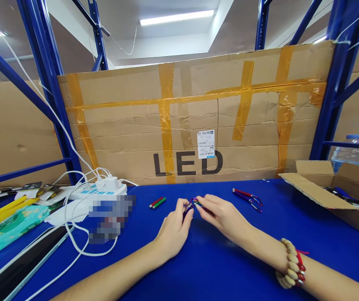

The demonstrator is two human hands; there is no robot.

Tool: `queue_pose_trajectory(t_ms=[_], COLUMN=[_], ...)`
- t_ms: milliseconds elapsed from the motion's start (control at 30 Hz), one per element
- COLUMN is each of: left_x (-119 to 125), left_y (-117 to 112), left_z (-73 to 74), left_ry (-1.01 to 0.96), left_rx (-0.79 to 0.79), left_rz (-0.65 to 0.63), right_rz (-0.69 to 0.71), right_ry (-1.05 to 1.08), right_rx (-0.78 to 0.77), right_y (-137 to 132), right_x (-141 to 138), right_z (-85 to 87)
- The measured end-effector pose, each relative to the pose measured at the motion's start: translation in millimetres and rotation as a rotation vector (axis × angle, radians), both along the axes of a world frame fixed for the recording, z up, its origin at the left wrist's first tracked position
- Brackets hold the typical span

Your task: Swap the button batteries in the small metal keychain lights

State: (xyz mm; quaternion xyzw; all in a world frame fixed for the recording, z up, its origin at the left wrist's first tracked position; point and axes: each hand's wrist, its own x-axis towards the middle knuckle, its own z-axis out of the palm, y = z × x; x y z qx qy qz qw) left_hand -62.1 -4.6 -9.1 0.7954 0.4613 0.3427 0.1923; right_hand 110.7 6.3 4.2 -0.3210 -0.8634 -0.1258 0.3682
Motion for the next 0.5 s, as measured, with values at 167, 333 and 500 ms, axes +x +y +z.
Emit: queue_pose_trajectory(t_ms=[167, 333, 500], left_x=[0, -1, -1], left_y=[3, 8, 11], left_z=[-0.9, -6.4, -10.0], left_ry=[-0.028, 0.019, -0.070], left_rx=[0.051, 0.134, 0.147], left_rz=[0.049, -0.032, -0.122], right_rz=[0.065, 0.137, 0.115], right_ry=[0.036, 0.033, 0.011], right_rx=[-0.116, -0.302, -0.304], right_y=[5, 5, 2], right_x=[2, 1, -3], right_z=[-5.3, -11.5, -10.5])
